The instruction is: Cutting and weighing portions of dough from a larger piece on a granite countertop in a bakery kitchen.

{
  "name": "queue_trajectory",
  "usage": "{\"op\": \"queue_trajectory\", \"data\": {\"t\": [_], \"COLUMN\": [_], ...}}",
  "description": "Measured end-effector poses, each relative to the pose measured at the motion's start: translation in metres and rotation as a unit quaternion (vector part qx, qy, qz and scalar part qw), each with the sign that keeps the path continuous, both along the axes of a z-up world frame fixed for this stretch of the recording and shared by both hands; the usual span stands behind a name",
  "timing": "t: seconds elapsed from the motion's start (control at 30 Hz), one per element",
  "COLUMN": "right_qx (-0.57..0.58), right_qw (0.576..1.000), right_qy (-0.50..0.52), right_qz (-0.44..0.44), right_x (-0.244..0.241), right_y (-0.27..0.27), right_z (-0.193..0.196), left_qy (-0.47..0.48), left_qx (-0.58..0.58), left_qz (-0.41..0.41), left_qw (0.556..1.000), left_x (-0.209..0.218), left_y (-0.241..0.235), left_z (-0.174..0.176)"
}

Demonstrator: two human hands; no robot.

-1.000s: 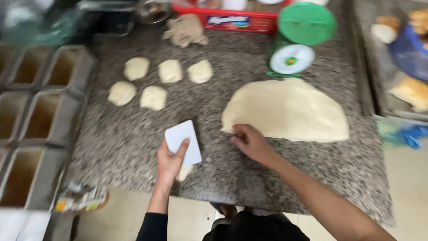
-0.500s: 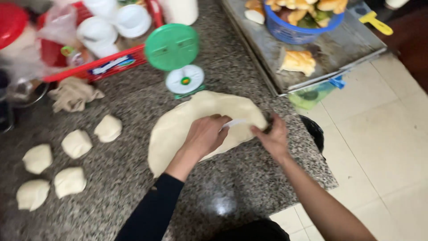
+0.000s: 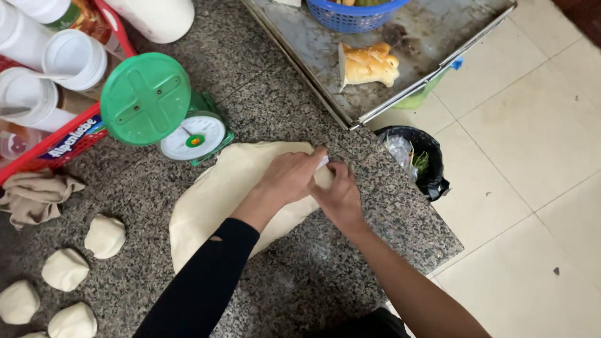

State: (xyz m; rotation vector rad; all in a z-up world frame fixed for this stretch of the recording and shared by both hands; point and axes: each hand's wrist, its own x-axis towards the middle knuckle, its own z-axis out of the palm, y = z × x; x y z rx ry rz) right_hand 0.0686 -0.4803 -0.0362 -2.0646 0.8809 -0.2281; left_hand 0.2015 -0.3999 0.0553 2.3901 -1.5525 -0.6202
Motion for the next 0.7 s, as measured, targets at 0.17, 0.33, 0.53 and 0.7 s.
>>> {"op": "queue_trajectory", "data": {"t": [0.17, 0.33, 0.53, 0.7], "right_qx": [-0.165, -0.156, -0.123, -0.098], "right_qw": [0.981, 0.985, 0.991, 0.994], "right_qy": [-0.097, -0.063, -0.019, 0.021], "right_qz": [0.033, 0.048, 0.044, 0.048], "right_x": [0.005, 0.006, 0.005, 0.004], "right_y": [0.003, 0.003, 0.004, 0.005], "right_z": [0.017, 0.013, 0.020, 0.021], "left_qy": [0.010, 0.038, 0.030, 0.018], "left_qx": [-0.008, -0.043, -0.043, -0.080], "left_qz": [0.015, 0.048, 0.036, 0.045], "left_qw": [1.000, 0.997, 0.998, 0.996], "left_x": [0.003, 0.000, -0.010, -0.014], "left_y": [0.002, 0.006, 0.011, 0.012], "left_z": [0.006, -0.014, -0.022, -0.033]}}
